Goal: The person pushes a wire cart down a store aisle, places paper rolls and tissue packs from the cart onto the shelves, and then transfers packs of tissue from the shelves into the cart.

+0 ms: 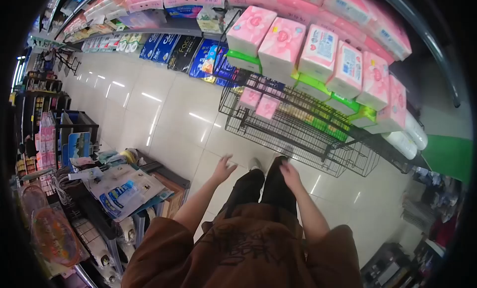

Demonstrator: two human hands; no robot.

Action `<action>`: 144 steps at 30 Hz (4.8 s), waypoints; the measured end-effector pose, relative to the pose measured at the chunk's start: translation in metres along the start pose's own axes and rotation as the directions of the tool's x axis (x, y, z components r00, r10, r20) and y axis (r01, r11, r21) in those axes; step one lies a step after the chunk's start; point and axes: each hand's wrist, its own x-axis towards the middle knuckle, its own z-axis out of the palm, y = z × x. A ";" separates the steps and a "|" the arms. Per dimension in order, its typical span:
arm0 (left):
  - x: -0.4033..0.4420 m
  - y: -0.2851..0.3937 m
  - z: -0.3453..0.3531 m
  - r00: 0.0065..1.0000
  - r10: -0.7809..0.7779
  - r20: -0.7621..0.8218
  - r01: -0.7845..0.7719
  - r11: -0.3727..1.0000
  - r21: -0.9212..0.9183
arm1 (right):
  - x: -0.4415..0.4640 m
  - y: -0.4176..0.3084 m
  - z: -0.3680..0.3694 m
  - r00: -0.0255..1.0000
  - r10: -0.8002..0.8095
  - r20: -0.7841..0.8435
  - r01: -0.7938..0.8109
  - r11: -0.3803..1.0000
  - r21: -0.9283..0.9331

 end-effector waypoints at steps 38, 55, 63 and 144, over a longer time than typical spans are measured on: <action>-0.074 0.138 0.290 0.942 -0.275 0.194 0.288 0.957 -0.042 | -0.494 0.524 -0.047 0.887 0.410 -0.211 -0.457 0.845 -0.277; 0.051 0.444 0.375 0.936 -0.215 -0.279 -0.123 0.545 -0.829 | -0.288 0.384 -0.334 0.841 0.503 -0.199 -0.294 0.734 0.612; 0.087 0.457 0.404 0.853 -0.346 -0.391 -0.207 0.463 -0.862 | -0.224 0.421 -0.471 0.915 0.273 -0.297 -0.128 0.894 0.428; 0.194 0.459 0.362 -0.134 -0.667 -0.733 -0.182 0.744 -0.643 | 0.328 -0.268 -0.460 0.360 -0.284 0.888 0.933 0.122 -0.339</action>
